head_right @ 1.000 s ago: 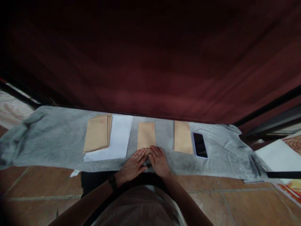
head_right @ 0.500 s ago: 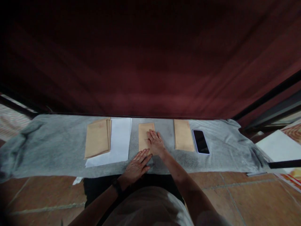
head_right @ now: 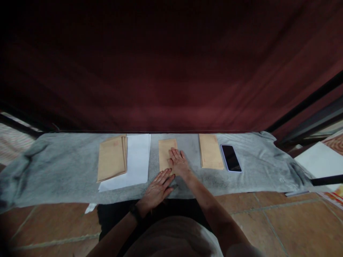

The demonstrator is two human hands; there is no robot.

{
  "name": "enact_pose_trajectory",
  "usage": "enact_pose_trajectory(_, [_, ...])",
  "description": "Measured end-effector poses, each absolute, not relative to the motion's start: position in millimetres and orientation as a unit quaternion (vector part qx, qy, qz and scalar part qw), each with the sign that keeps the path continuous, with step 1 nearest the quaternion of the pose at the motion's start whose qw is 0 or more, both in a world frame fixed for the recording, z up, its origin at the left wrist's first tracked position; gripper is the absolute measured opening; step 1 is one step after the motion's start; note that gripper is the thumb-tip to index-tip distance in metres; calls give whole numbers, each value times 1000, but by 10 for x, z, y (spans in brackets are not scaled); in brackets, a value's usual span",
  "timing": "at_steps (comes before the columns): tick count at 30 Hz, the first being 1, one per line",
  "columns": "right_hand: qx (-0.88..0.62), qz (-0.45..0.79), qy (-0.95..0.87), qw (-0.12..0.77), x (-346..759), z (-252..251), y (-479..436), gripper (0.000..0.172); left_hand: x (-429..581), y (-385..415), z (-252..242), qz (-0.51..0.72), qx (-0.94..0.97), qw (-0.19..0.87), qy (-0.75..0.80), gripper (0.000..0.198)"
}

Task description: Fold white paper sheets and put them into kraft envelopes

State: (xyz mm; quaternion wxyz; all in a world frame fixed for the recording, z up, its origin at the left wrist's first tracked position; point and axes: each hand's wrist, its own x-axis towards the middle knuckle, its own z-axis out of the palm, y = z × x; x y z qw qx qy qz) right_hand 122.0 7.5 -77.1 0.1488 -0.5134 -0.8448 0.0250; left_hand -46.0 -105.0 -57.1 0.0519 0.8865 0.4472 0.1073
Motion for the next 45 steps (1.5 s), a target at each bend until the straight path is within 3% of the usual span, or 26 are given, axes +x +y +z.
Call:
enact_pose_trajectory(7, [-483, 53, -867, 110, 1555, -729, -508, 53, -464, -1076, -590, 129, 888, 34, 441, 53])
enact_pose_trajectory(19, [-434, 39, -885, 163, 1793, -659, -987, 55, -338, -1023, -512, 149, 857, 43, 492, 48])
enact_pose_trajectory(45, [-451, 82, -870, 180, 1757, -523, -941, 54, 84, 609, -607, 88, 788, 74, 605, 59])
